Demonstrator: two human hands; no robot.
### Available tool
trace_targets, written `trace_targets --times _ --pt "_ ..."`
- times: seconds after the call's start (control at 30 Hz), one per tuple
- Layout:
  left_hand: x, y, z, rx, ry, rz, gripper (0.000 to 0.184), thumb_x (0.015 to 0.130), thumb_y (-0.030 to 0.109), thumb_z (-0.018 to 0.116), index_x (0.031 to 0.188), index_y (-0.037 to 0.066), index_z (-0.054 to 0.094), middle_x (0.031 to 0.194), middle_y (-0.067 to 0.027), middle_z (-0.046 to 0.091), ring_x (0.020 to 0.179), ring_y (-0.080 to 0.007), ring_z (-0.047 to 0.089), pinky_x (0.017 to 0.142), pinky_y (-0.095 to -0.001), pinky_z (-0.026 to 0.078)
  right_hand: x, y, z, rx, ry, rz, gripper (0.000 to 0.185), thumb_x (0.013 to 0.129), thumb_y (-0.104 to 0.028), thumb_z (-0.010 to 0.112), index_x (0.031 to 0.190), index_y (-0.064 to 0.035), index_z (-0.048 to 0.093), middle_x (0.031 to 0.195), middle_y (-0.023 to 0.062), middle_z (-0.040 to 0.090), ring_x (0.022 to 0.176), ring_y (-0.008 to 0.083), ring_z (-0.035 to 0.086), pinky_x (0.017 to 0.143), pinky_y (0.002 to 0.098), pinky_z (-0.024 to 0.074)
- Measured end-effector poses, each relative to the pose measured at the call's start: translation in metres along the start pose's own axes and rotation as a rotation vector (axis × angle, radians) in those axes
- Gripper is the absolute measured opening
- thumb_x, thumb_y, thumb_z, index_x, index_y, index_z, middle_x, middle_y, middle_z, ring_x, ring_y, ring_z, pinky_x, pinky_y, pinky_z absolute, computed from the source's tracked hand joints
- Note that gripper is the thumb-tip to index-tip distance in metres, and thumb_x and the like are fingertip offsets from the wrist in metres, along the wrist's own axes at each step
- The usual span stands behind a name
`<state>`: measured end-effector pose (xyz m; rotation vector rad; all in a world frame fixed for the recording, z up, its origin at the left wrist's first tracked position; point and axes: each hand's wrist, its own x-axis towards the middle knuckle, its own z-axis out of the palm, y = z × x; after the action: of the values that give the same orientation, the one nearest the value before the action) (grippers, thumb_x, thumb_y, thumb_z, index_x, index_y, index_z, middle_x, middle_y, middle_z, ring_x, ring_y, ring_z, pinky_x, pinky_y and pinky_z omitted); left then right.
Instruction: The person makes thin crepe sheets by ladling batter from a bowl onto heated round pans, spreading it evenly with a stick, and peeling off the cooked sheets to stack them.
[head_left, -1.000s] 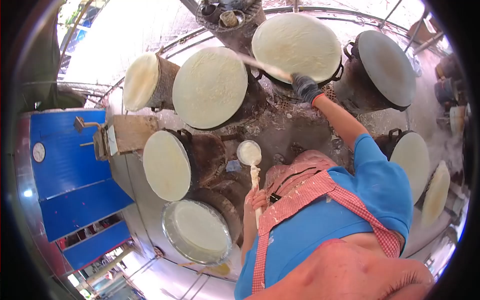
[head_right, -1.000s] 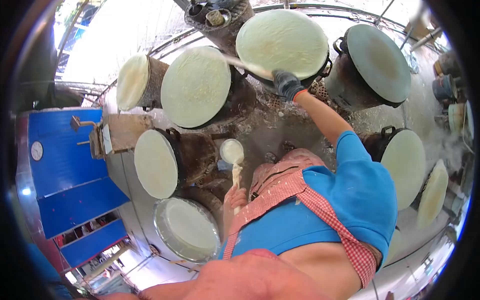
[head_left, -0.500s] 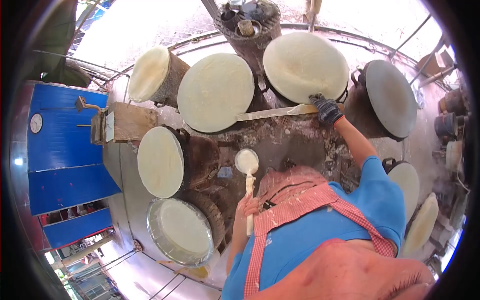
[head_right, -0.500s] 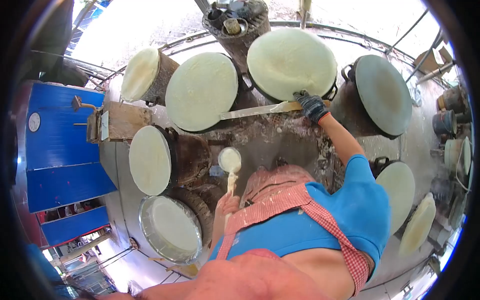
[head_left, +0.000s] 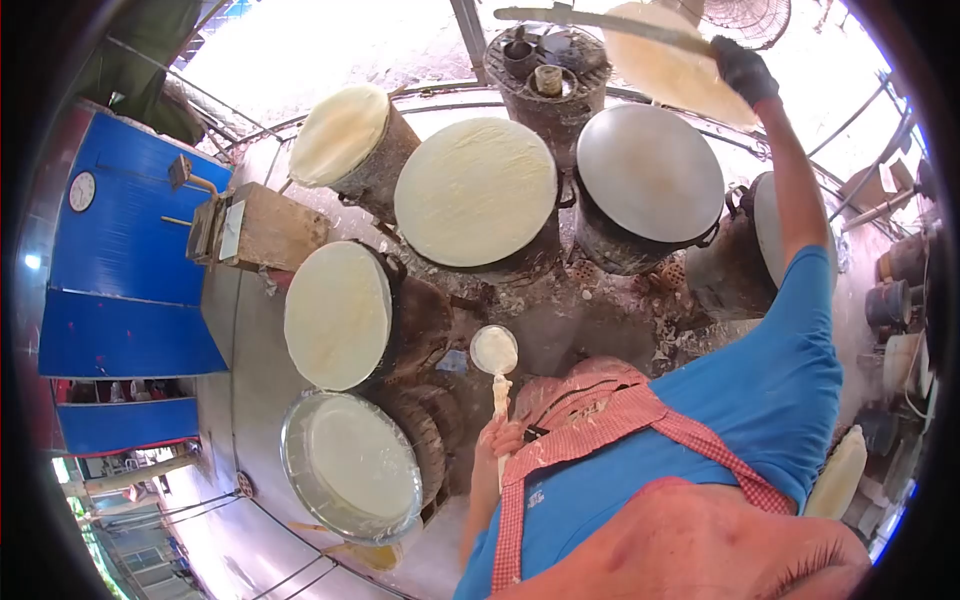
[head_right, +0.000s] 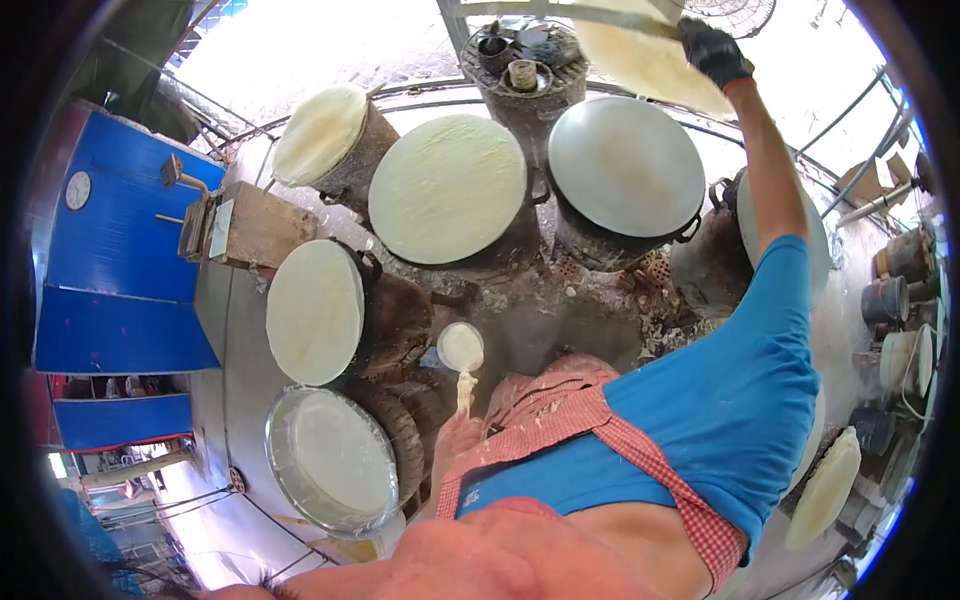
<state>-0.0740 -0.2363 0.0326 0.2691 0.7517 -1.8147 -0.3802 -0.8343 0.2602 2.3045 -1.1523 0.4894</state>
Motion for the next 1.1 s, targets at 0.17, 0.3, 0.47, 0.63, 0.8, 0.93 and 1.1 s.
trace_targets --times 0.17,0.3,0.47,0.63,0.8,0.93,1.1 --pt "-0.044 0.021 -0.032 0.047 0.040 0.127 0.021 0.086 0.020 0.043 0.070 0.006 0.042 0.049 0.0028 0.027 0.034 -0.0048 0.025 0.029 -0.0169 0.022 0.099 -0.070 -0.039 -0.333 0.007 -0.319 0.021 0.074 -0.015 0.045 0.083 -0.0004 0.057 0.077 0.0175 0.059 0.063 0.0278 0.058 0.054 0.0394 0.0464" --pt "-0.084 0.015 -0.026 0.012 0.142 0.391 0.018 0.086 0.018 0.042 0.072 0.008 0.043 0.049 0.0025 0.028 0.035 -0.0041 0.027 0.028 -0.0163 0.022 0.174 -0.172 -0.034 -0.248 -0.402 -0.303 0.019 0.069 -0.014 0.050 0.081 -0.0029 0.059 0.077 0.0183 0.058 0.054 0.0296 0.056 0.045 0.0505 0.0443" --pt "-0.110 0.033 -0.080 -0.194 -0.249 0.301 0.015 0.086 0.016 0.043 0.073 0.009 0.041 0.051 0.0022 0.029 0.036 -0.0037 0.026 0.028 -0.0160 0.023 0.223 -0.300 0.033 -0.407 0.407 -0.712 0.019 0.055 -0.006 0.051 0.067 0.0087 0.049 0.059 0.0303 0.046 0.048 0.0330 0.049 0.044 0.0578 0.0420" --pt "-0.116 0.036 -0.093 -0.270 -0.296 0.419 0.015 0.085 0.015 0.043 0.072 0.009 0.040 0.051 0.0019 0.027 0.037 -0.0041 0.026 0.028 -0.0168 0.023 0.279 -0.465 -0.064 -0.136 -0.271 -0.544 0.016 0.063 -0.006 0.053 0.075 -0.0075 0.063 0.074 0.0083 0.062 0.072 0.0303 0.059 0.060 0.0457 0.0467" --pt "-0.105 0.042 -0.066 -0.321 -0.300 0.597 0.013 0.087 0.015 0.040 0.079 0.006 0.045 0.052 0.0014 0.027 0.038 -0.0044 0.027 0.030 -0.0171 0.024 0.382 -0.493 -0.017 0.353 -0.077 -0.367 0.009 0.064 -0.011 0.053 0.059 -0.0070 0.060 0.059 0.0074 0.059 0.050 0.0190 0.055 0.047 0.0348 0.0469" --pt "-0.097 0.048 -0.036 -0.423 -0.396 0.699 0.017 0.087 0.015 0.039 0.096 0.005 0.050 0.054 0.0013 0.028 0.038 -0.0045 0.028 0.031 -0.0172 0.025 0.414 -0.501 0.063 1.044 -0.467 0.120 0.032 0.080 -0.027 0.046 0.065 0.0005 0.055 0.049 0.0119 0.051 0.040 0.0220 0.051 0.040 0.0349 0.0420" --pt "-0.091 0.056 0.007 -0.532 -0.420 0.836 0.021 0.088 0.015 0.038 0.104 0.008 0.050 0.054 0.0013 0.027 0.038 -0.0046 0.028 0.031 -0.0177 0.026 0.386 -0.579 0.253 1.365 -0.106 0.183 0.030 0.071 -0.028 0.051 0.056 -0.0030 0.057 0.046 0.0104 0.051 0.039 0.0204 0.050 0.040 0.0348 0.0399"
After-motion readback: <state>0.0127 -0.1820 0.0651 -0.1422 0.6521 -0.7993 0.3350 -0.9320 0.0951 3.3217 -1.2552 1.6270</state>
